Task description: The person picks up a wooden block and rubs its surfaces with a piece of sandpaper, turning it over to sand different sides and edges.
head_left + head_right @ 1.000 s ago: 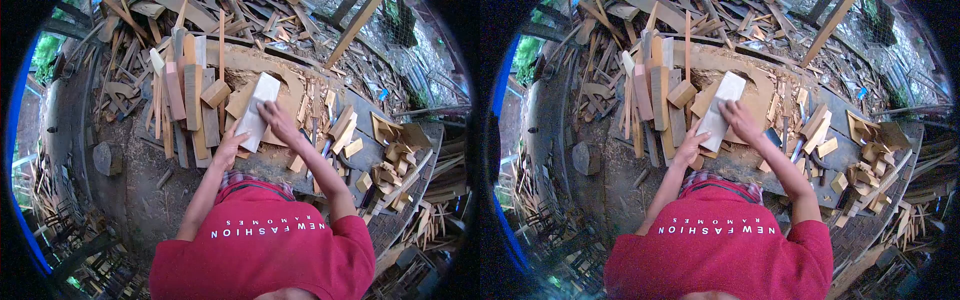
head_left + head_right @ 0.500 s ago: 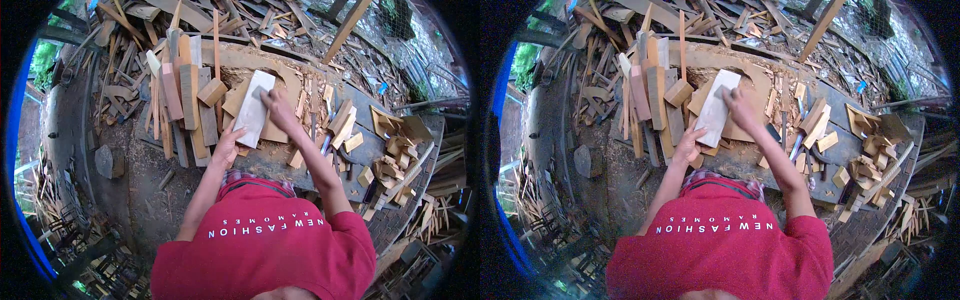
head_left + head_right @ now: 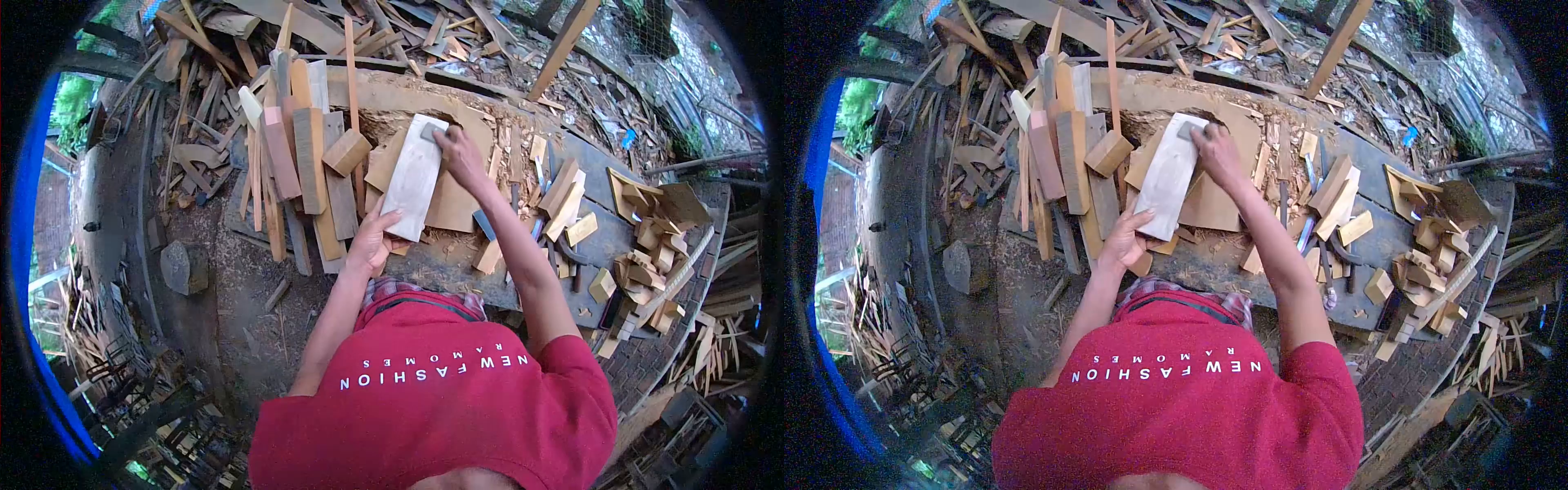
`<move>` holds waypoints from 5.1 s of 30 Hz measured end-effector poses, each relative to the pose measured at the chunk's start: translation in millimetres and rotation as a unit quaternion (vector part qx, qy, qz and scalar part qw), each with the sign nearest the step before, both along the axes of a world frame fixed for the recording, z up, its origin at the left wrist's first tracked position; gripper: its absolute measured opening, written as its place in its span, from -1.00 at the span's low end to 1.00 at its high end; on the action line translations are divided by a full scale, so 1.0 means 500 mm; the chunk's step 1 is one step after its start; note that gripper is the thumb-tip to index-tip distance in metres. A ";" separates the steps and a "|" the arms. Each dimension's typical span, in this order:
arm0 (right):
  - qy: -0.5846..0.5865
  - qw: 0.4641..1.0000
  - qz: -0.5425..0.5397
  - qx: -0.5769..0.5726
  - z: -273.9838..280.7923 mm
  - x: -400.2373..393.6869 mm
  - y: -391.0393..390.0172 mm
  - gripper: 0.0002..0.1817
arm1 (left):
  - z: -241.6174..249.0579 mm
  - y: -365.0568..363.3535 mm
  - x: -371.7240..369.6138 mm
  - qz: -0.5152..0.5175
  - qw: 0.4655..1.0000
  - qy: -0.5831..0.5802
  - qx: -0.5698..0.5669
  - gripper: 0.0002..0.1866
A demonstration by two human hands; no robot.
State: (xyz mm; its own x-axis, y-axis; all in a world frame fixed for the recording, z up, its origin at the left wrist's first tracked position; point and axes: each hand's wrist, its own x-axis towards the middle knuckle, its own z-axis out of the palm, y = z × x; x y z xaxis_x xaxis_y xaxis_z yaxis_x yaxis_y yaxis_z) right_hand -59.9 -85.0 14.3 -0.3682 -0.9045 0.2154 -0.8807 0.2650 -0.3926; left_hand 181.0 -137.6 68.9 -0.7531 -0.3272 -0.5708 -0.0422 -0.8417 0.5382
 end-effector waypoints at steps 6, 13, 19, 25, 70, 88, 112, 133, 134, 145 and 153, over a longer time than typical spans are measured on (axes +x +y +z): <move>-0.072 0.992 -0.060 0.090 -0.024 -0.062 -0.049 -0.39 | 0.008 -0.002 -0.003 0.005 1.000 -0.019 0.012 -0.43; -0.047 0.997 0.053 -0.011 0.064 0.081 0.056 -0.44 | 0.016 0.001 -0.011 0.008 1.000 -0.020 -0.005 -0.45; -0.008 0.994 0.111 0.017 0.125 0.144 0.113 -0.46 | 0.015 0.002 -0.009 0.000 1.000 -0.024 -0.014 -0.41; -0.003 0.997 0.065 0.027 0.033 0.020 -0.017 -0.59 | 0.023 0.007 -0.013 0.000 0.999 -0.031 -0.041 -0.37; -0.014 0.989 0.146 0.018 0.102 0.108 0.017 -0.51 | 0.034 0.003 -0.021 -0.008 0.995 -0.054 -0.082 -0.39; -0.043 0.996 0.021 0.080 -0.030 -0.063 -0.115 -0.64 | 0.020 0.020 -0.023 0.005 0.990 -0.067 -0.121 -0.35; -0.025 0.998 0.007 0.054 -0.031 -0.066 -0.051 -0.70 | 0.024 0.014 -0.016 -0.008 0.995 -0.062 -0.076 -0.37; -0.022 0.993 0.107 0.036 0.114 0.094 0.094 -0.41 | 0.027 0.005 -0.016 -0.006 0.998 -0.051 -0.038 -0.46; -0.024 0.993 0.097 0.067 0.089 0.063 0.067 -0.42 | 0.020 0.003 -0.014 -0.011 0.998 -0.050 -0.043 -0.45; -0.014 0.994 0.076 0.075 0.077 0.034 0.006 -0.64 | 0.012 0.001 -0.015 -0.004 0.999 -0.044 -0.031 -0.47; -0.018 0.989 0.146 0.036 0.179 0.158 0.121 -0.47 | 0.025 0.007 -0.025 -0.009 0.997 -0.027 -0.075 -0.52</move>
